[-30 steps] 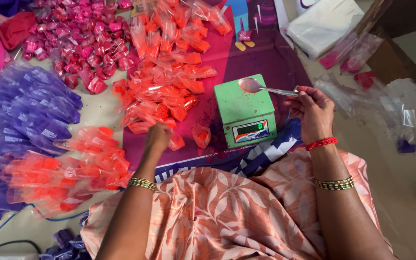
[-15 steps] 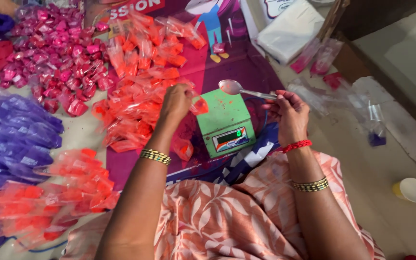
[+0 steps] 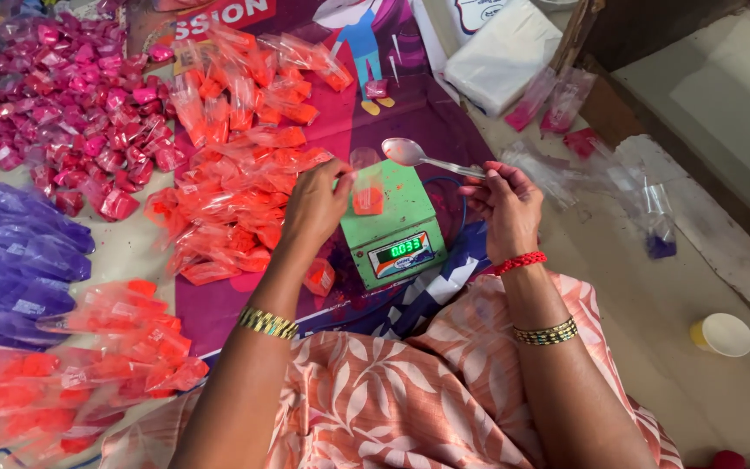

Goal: The person uses a spoon to transfer small amounts of orange powder from a pile into small plastic bags, which are then placed on a digital scale for weighing and moved aside.

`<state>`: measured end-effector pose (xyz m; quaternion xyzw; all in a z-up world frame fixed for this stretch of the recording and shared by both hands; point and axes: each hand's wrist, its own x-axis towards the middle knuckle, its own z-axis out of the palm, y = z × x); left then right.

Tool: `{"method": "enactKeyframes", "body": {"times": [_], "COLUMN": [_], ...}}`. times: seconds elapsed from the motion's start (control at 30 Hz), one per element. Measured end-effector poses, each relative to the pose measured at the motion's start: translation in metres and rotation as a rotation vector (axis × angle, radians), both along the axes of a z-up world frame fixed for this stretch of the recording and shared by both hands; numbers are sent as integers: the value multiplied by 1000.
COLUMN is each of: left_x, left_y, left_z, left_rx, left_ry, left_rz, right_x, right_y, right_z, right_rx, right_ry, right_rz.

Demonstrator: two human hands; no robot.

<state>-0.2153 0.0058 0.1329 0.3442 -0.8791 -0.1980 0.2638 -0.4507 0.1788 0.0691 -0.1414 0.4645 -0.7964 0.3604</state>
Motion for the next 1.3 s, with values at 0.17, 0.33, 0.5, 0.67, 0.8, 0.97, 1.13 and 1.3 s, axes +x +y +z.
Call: {"method": "enactKeyframes", "body": {"times": [0.17,0.33,0.5,0.67,0.8,0.97,1.13,1.3], "left_x": [88,172,184,165,161,151,139,131], "left_y": [21,32,28,37,33,27,25,29], "left_z": [-31,-126,-160,-164,-197,-241,-293,-314], "left_rx": [91,532,808,814,910,1129,1306,1344], "left_ry": [187,414,720,560,567,637,670,793], "left_rz": [110,421,546,527,549,641,694,638], "right_x": [3,4,7,5,19,66,141,203], "right_y": [-2,-2,-5,-2,-4,-8,-21,-40], "right_z": [-4,-5,-8,-14,-4,12,20,12], "right_rx": [-6,-27,-95,-82,-86,-107,48,180], "right_ry": [21,26,-2,9,17,235,713,1403], "right_rz": [-21,-30,-33,-39,13,154,264,358]}}
